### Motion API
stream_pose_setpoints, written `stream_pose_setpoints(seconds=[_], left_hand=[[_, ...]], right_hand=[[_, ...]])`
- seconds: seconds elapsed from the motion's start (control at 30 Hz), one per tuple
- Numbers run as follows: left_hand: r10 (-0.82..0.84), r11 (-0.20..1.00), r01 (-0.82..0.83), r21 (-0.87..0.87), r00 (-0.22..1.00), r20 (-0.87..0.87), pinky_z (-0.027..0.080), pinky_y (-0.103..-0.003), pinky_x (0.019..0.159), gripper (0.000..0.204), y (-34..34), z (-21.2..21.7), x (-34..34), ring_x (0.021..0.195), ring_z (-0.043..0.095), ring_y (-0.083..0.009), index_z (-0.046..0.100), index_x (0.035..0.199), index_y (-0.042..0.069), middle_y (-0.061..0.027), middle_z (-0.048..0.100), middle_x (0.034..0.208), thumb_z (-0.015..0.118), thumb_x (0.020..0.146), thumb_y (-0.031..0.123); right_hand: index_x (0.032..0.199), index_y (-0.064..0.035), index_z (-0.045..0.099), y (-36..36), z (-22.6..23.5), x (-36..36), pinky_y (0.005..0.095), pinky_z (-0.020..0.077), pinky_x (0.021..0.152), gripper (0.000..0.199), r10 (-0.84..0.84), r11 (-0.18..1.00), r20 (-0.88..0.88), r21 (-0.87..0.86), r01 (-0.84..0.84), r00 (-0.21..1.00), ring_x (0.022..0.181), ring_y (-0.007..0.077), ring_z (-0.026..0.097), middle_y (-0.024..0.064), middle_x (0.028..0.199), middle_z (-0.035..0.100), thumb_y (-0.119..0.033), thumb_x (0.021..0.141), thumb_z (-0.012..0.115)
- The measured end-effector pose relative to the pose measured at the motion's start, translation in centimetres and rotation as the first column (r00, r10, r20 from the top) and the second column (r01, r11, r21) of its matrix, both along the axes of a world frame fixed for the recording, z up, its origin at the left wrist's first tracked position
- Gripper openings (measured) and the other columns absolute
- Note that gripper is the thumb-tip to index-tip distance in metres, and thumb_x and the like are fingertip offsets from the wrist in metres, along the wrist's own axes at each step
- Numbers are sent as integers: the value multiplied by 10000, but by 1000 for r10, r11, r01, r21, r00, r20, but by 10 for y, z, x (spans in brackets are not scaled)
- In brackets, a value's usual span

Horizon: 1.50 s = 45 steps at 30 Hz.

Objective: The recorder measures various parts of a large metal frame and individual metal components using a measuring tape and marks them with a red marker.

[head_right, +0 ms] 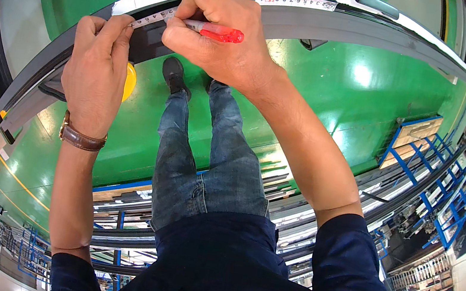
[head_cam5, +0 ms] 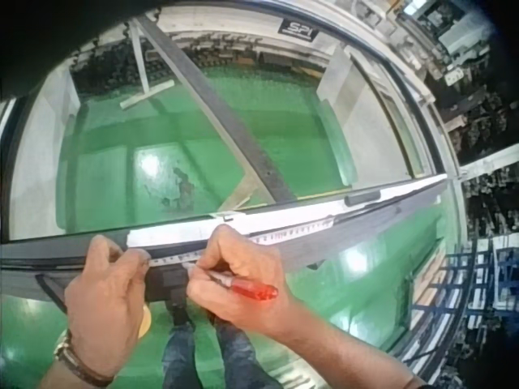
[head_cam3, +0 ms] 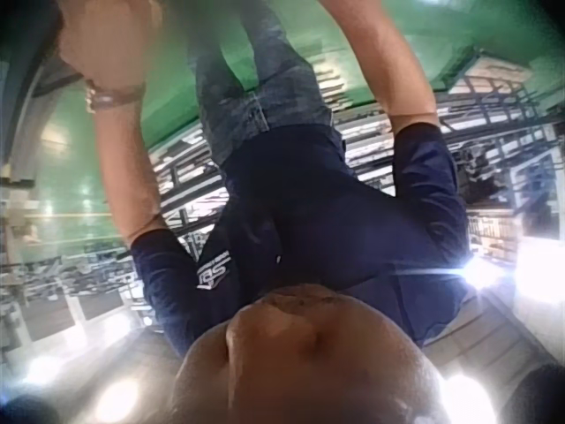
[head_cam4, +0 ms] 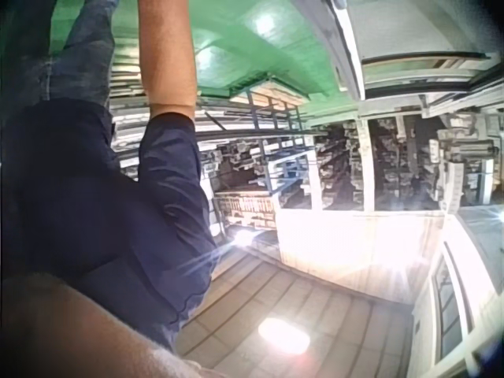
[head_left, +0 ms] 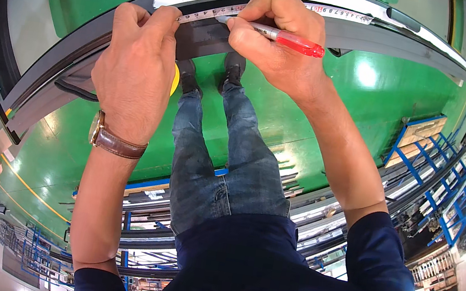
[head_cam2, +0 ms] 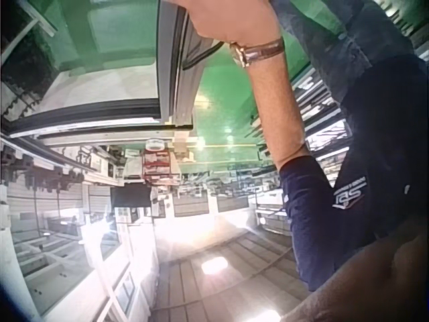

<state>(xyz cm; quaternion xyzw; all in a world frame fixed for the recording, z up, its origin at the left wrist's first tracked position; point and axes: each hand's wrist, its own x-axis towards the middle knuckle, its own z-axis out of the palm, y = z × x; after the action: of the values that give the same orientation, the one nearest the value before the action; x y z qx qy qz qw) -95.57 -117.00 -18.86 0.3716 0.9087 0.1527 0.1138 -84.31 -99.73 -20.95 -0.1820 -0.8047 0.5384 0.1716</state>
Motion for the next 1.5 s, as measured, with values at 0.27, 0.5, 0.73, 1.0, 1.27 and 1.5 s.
stream_pose_setpoints(seconds=[0.27, 0.5, 0.73, 1.0, 1.27, 1.5], left_hand=[[0, 1000, 0, -6, 1000, 1, 542, -439, 620, 148, 0, 1, 0, 766, 677, -307, 733, 1113, 162, -87, 581, 1031, 661, 987, 191], [-5, 1000, 5, 15, 1000, -6, 540, -438, 614, 141, 1, 0, 0, 765, 675, -305, 733, 1105, 159, -84, 580, 1029, 666, 984, 189], [0, 1000, 0, 19, 1000, -7, 541, -440, 621, 139, 0, 0, 1, 764, 675, -305, 729, 1104, 156, -79, 578, 1027, 663, 986, 190], [2, 1000, -2, 1, 1000, 0, 543, -440, 621, 143, -1, 1, 0, 764, 674, -305, 729, 1108, 159, -78, 579, 1028, 660, 989, 196], [-6, 1000, 6, 11, 1000, -12, 545, -440, 625, 147, -1, 1, 0, 771, 679, -307, 731, 1110, 158, -80, 583, 1031, 660, 988, 197], [-5, 1000, 5, 1, 1000, -14, 548, -441, 630, 148, -2, 0, 0, 773, 682, -311, 730, 1111, 157, -81, 587, 1037, 666, 983, 193]], right_hand=[[804, -25, 569, 0, 2, 0, 295, 490, 602, 188, 13, 999, 29, -41, -12, 999, 635, 136, 584, 62, 729, 619, -93, 764, 739], [804, -24, 565, 1, 4, 0, 302, 493, 601, 193, -1, 1000, 38, -17, 2, 999, 634, 141, 588, 63, 724, 618, -96, 760, 738], [804, -24, 576, 0, 5, 0, 296, 489, 599, 176, -2, 1000, 39, -1, 2, 999, 628, 142, 580, 62, 717, 607, -86, 762, 735], [797, -21, 578, -2, 3, 0, 297, 491, 595, 178, -31, 999, 26, -7, 31, 999, 623, 142, 580, 62, 722, 607, -89, 765, 740], [799, -27, 576, 0, 3, 0, 312, 498, 594, 184, 11, 999, 25, 32, -12, 1000, 618, 163, 594, 69, 717, 613, -96, 759, 742], [791, -27, 571, -2, 0, 0, 315, 494, 592, 190, -8, 1000, 25, 9, 8, 1000, 610, 172, 590, 73, 713, 610, -104, 759, 742]])
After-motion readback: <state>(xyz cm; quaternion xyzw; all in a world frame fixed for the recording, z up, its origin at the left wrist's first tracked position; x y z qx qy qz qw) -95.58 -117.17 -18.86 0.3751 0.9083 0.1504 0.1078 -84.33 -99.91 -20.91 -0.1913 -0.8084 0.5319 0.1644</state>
